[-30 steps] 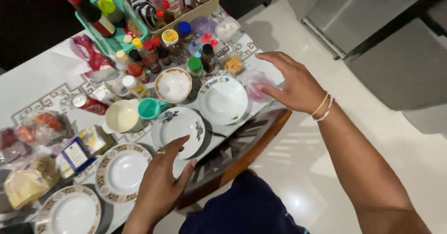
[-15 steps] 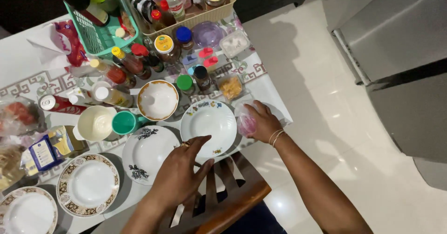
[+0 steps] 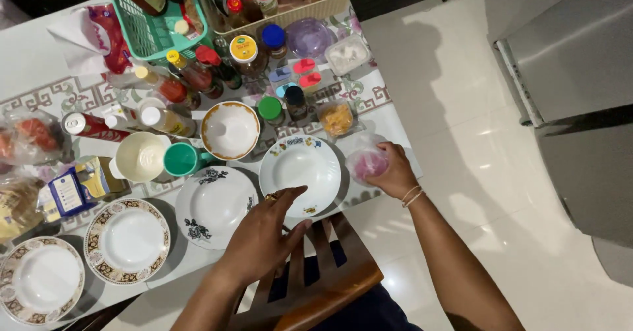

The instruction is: Removing various food items and containers from a refrigerator and arranging them on a dining table.

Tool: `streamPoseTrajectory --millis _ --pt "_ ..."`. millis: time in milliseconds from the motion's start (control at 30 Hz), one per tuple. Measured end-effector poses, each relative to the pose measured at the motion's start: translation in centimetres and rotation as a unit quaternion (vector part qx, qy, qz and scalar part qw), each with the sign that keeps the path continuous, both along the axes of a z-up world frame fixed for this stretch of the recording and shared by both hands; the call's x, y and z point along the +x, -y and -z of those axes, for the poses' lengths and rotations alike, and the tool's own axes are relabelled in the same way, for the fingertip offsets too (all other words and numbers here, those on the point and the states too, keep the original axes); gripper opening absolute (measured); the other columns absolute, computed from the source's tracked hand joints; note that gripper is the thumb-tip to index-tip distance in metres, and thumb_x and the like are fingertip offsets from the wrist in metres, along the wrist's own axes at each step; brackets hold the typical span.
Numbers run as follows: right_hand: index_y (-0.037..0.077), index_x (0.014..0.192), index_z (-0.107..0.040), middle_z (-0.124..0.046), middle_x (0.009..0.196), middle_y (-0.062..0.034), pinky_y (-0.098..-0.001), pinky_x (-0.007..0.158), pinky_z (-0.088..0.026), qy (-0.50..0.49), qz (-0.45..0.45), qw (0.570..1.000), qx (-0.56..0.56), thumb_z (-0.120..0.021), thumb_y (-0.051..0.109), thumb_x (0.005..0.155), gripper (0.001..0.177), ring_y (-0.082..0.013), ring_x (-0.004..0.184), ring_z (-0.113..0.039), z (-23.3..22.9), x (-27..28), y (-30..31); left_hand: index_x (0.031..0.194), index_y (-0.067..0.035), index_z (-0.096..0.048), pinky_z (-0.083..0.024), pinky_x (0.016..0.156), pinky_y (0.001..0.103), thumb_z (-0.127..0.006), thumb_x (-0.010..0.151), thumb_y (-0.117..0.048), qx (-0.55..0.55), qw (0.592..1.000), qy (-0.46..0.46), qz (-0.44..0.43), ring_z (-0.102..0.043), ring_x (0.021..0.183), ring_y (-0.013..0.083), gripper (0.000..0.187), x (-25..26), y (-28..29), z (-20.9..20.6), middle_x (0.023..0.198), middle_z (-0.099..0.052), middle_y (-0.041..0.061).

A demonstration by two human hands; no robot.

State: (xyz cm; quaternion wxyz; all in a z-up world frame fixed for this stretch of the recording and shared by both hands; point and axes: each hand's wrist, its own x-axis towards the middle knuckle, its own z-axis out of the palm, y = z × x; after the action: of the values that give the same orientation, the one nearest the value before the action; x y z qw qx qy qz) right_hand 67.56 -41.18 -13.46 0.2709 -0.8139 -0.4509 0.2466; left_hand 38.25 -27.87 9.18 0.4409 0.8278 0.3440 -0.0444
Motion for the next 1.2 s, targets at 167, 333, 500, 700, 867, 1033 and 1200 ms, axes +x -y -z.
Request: streamPoseTrajectory --millis 167,333,500,700,867,1033,1200 --pt "0.007 0.133 -0.052 -0.06 0.128 -0.0118 -0.0376 0.1 -0.051 -0.062 0.095 0.993 0.031 -0.093 0.018 0.064 0.081 -0.0261 0.119 -0.06 -3.0 0.2 1.8 0.14 -0.014 -0.054 -0.051 0.091 0.048 -0.068 0.091 -0.031 0.021 0.999 0.035 0.018 -0.067 0.105 0.0386 0.054 0.0 0.3 1.3 0.129 -0.066 0.02" --pt "0.007 0.135 -0.045 -0.06 0.123 -0.0075 -0.0349 0.097 -0.055 -0.247 0.097 0.953 0.145 -0.088 0.012 0.071 0.078 -0.0162 0.114 -0.061 -11.2 -2.3 1.9 0.149 -0.017 -0.045 -0.055 0.089 0.045 -0.066 0.095 -0.038 -0.121 0.991 0.046 -0.045 -0.068 0.115 0.0303 0.061 1.7 1.1 2.6 0.136 -0.064 0.015" --pt "0.007 0.136 -0.041 -0.053 0.133 -0.0071 -0.0359 0.109 -0.053 -0.301 0.006 0.914 0.272 -0.096 0.015 0.065 0.09 -0.0165 0.128 -0.055 -16.5 -6.8 0.2 0.162 -0.019 -0.027 -0.057 0.085 0.043 -0.058 0.1 -0.04 -0.39 0.894 0.165 -0.147 -0.066 0.121 0.0218 0.073 2.9 2.5 4.2 0.153 -0.052 0.008" --pt "0.006 0.139 -0.04 -0.048 0.145 -0.0095 -0.0397 0.119 -0.041 -0.436 -0.15 0.839 0.29 -0.099 0.022 0.066 0.095 -0.0198 0.137 -0.048 -18.7 -8.5 -1.7 0.161 -0.019 -0.025 -0.053 0.093 0.041 -0.058 0.098 -0.034 -0.471 0.771 0.356 -0.237 -0.057 0.12 0.0227 0.073 0.0 2.4 3.9 0.144 -0.053 0.008" --pt "0.008 0.152 -0.029 -0.051 0.145 -0.0118 -0.0386 0.119 -0.041 -0.427 -0.193 0.842 0.267 -0.085 0.025 0.083 0.091 -0.0217 0.139 -0.05 -22.8 -10.9 -5.0 0.16 -0.01 -0.026 -0.049 0.107 0.038 -0.068 0.095 -0.019 -0.342 0.84 0.37 -0.202 -0.052 0.135 0.0203 0.077 -3.9 2.6 2.5 0.148 -0.051 0.008" --pt "0.009 0.151 -0.036 -0.056 0.138 -0.0108 -0.0361 0.11 -0.047 -0.397 -0.218 0.874 0.179 -0.082 0.012 0.082 0.083 -0.0187 0.129 -0.055 -24.3 -13.1 -8.1 0.159 -0.007 -0.026 -0.049 0.108 0.038 -0.084 0.076 -0.008 -0.313 0.84 0.381 -0.228 -0.055 0.132 0.0195 0.101 -6.7 3.6 1.8 0.146 -0.053 0.008" --pt "0.002 0.133 -0.056 -0.06 0.126 -0.0101 -0.0337 0.106 -0.051 -0.354 -0.274 0.876 0.178 -0.082 0.006 0.088 0.052 -0.0161 0.121 -0.059 -24.3 -15.8 -11.8 0.159 -0.004 -0.031 -0.049 0.113 0.037 -0.089 0.072 -0.005 -0.287 0.835 0.394 -0.255 -0.058 0.132 0.0187 0.105 -11.2 3.7 0.6 0.146 -0.057 0.009"
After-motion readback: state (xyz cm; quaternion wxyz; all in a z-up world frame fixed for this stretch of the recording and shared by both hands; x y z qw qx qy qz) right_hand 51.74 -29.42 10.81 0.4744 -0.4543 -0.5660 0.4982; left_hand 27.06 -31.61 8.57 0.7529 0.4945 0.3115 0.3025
